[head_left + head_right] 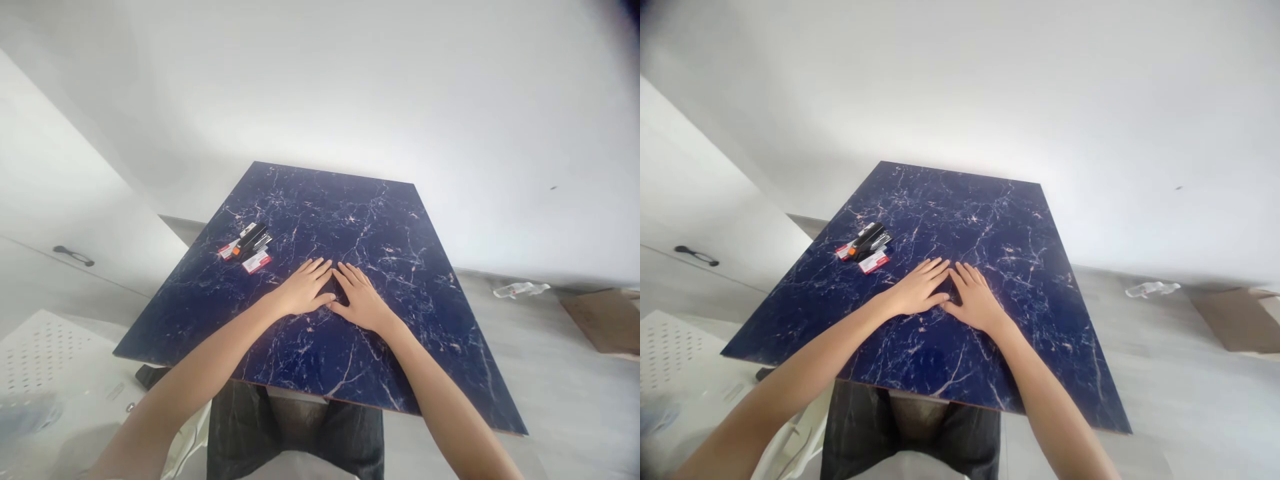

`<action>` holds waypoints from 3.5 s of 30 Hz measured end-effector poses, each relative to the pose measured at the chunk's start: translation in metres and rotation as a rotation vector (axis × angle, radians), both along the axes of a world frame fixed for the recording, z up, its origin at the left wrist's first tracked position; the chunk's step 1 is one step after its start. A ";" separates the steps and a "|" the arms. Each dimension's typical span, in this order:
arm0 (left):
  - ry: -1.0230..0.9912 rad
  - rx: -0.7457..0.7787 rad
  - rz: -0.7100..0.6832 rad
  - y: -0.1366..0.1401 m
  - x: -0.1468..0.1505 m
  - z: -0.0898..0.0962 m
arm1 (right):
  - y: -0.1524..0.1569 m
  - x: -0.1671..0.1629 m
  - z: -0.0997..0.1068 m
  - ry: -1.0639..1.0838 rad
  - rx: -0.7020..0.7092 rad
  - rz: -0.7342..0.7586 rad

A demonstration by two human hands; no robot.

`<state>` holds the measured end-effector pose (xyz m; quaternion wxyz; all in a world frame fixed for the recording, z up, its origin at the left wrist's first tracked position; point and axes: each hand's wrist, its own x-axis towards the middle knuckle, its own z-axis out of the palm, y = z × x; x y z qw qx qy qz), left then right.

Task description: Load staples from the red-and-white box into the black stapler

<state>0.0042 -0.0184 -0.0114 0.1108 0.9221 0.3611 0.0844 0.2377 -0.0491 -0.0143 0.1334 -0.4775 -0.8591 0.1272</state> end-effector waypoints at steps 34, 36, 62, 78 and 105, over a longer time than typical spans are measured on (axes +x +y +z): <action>0.012 -0.025 -0.029 0.002 -0.004 0.004 | 0.000 0.007 0.010 0.002 -0.056 0.042; 0.013 -0.027 -0.029 0.002 -0.004 0.004 | 0.001 0.008 0.009 0.010 -0.049 0.045; 0.045 -0.036 -0.031 0.002 -0.004 0.005 | 0.001 0.006 0.008 -0.039 -0.063 0.033; 0.026 -0.039 -0.037 0.003 -0.005 0.004 | 0.001 0.006 0.008 -0.024 -0.055 0.036; -0.344 -0.138 0.657 0.066 -0.183 0.027 | 0.001 0.007 0.008 -0.013 -0.070 0.025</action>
